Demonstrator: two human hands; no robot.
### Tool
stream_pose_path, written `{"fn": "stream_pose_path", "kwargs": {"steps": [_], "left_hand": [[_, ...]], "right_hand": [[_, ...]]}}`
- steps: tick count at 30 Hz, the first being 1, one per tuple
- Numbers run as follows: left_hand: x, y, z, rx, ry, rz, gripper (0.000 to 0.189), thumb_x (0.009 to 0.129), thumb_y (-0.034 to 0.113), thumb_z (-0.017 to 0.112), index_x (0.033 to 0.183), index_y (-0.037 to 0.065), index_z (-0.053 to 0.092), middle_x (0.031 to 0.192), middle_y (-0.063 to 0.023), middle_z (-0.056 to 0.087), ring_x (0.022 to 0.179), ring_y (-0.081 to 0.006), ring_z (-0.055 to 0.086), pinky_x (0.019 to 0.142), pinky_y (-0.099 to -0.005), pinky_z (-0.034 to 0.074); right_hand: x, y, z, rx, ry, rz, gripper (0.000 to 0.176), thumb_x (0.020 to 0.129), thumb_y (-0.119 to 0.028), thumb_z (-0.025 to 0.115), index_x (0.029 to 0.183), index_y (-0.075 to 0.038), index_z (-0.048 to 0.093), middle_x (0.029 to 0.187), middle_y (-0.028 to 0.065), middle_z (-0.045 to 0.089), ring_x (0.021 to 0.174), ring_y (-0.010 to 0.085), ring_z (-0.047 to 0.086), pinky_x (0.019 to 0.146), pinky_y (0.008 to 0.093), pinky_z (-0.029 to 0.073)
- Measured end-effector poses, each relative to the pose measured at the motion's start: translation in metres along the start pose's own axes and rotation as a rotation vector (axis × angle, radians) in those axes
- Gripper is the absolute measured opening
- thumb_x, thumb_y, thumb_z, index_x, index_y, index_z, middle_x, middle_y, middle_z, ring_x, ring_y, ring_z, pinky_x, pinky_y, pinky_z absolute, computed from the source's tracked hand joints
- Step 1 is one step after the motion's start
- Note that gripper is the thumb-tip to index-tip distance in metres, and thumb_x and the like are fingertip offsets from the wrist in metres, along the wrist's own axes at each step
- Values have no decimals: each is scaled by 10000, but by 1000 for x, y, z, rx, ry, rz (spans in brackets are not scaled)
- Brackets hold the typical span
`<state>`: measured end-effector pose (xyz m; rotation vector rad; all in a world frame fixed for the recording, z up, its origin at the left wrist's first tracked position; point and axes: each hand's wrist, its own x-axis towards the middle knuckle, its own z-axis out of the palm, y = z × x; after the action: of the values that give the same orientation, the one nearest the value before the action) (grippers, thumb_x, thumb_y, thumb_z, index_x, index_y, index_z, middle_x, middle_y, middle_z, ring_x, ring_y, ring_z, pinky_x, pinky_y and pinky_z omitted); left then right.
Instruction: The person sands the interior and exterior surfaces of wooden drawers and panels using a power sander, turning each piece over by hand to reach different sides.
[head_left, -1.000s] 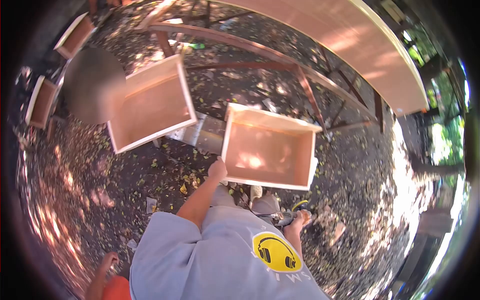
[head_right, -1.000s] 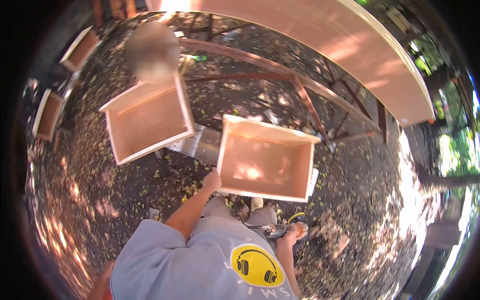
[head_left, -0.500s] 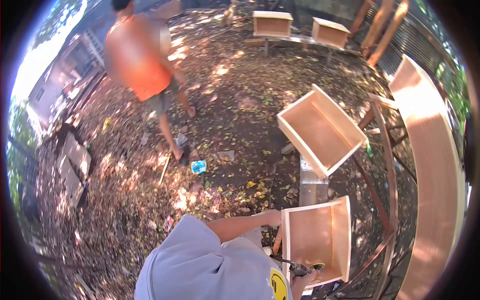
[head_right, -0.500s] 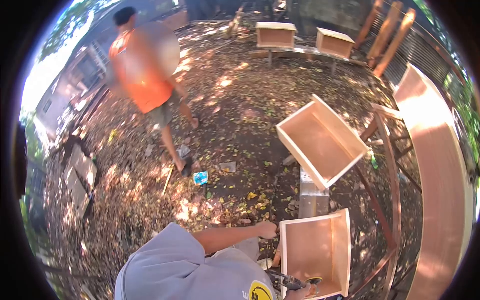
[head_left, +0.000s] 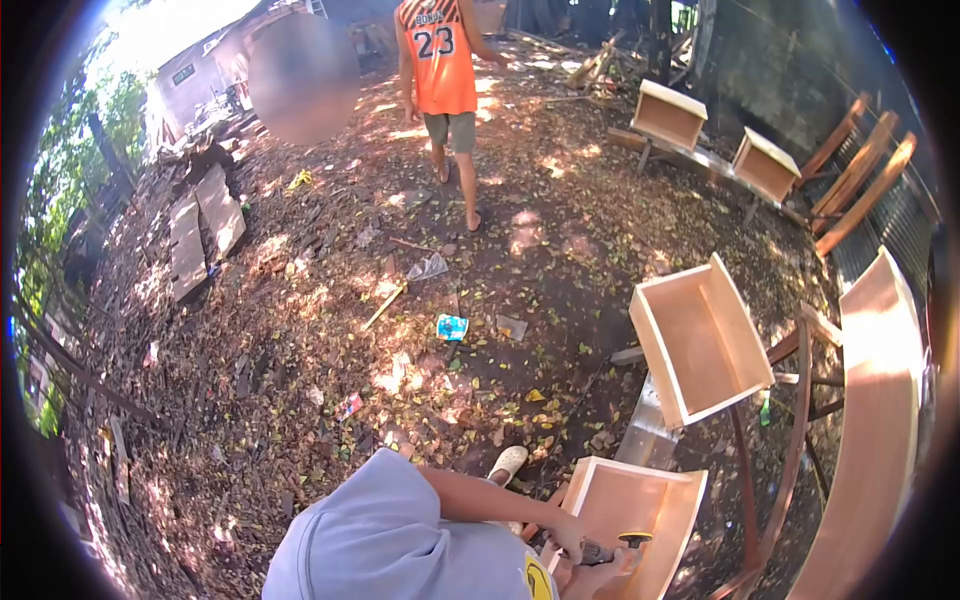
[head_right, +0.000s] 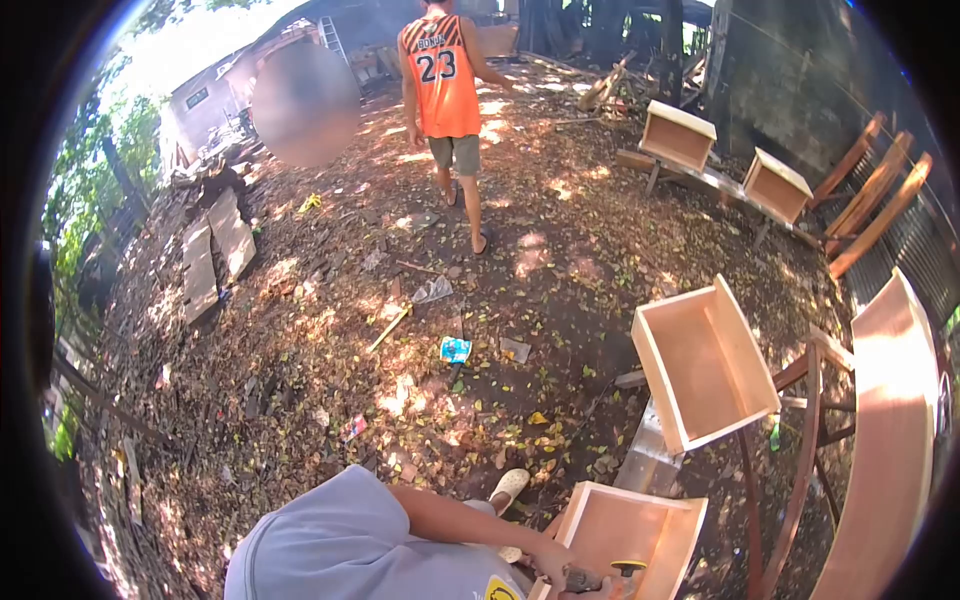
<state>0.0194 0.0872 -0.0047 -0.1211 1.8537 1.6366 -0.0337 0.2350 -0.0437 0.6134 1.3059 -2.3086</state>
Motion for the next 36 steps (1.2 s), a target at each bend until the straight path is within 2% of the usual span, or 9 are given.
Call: {"fn": "stream_pose_path", "kwargs": {"steps": [3, 10, 11, 12, 17, 25, 28, 32, 36], "left_hand": [[8, -14, 4, -34, 47, 117, 348, 807, 337, 671, 978, 57, 553, 620, -64, 587, 474, -154, 548, 415, -296, 431], [21, -31, -3, -69, 85, 327, 688, 773, 144, 681, 1420, 101, 451, 739, -44, 612, 570, -138, 568, 505, -281, 469], [32, -37, -5, -69, 58, 343, 709, 767, 120, 679, 1432, 96, 432, 757, -46, 615, 587, -141, 573, 524, -281, 473], [44, -43, -7, -69, 30, 359, 731, 761, 96, 677, 1443, 90, 413, 774, -49, 618, 603, -143, 579, 542, -282, 478], [42, -20, -2, -28, -14, 307, 709, 738, 117, 698, 1409, 89, 471, 764, -52, 613, 621, -151, 584, 568, -283, 484], [113, -56, 37, 238, -33, 367, 635, 723, 167, 715, 1330, 76, 552, 780, -71, 637, 638, -167, 595, 589, -306, 497], [56, -1, 26, -44, -278, 9, 524, 710, 213, 724, 1201, 52, 632, 827, -110, 672, 700, -208, 618, 655, -359, 513], [94, -66, 75, 162, -118, 361, 448, 731, 225, 718, 1136, 43, 658, 956, -170, 694, 915, -308, 653, 822, -423, 507], [88, -82, 98, 231, -310, 240, 499, 764, 247, 710, 1213, 55, 610, 1106, -183, 669, 1015, -302, 641, 883, -398, 503]], "right_hand": [[-6, -10, 6, 75, -67, -50, 256, 857, -249, 564, 1033, -68, 523, 963, 76, 578, 818, 230, 613, 685, 380, 537], [34, -33, -23, 123, -156, -73, 595, 742, -322, 695, 1248, -81, 498, 1147, 160, 533, 1056, 342, 523, 917, 482, 463], [43, -36, -29, 134, -171, -80, 646, 725, -332, 714, 1279, -82, 495, 1173, 173, 526, 1090, 358, 510, 950, 496, 452], [60, -30, -45, 273, -168, -52, 732, 741, -252, 705, 1401, -287, 391, 1271, 148, 485, 1098, 374, 523, 941, 529, 475], [69, -37, -58, 60, 13, -122, 631, 753, -235, 706, 1327, -228, 443, 1213, 141, 508, 1051, 356, 537, 901, 511, 486], [58, -32, -110, -93, 279, -141, 477, 774, -208, 709, 1208, -133, 526, 1119, 129, 543, 976, 329, 560, 837, 480, 503], [49, -29, -133, -119, 376, -143, 424, 781, -197, 710, 1164, -97, 557, 1084, 124, 556, 948, 318, 568, 814, 469, 510], [28, -22, -164, -160, 487, -131, 359, 791, -184, 711, 1105, -50, 599, 1037, 118, 574, 910, 304, 580, 782, 454, 519], [20, -17, -189, -182, 482, -164, 281, 793, -153, 701, 1035, -33, 622, 950, 80, 576, 835, 240, 576, 713, 393, 506]]}}
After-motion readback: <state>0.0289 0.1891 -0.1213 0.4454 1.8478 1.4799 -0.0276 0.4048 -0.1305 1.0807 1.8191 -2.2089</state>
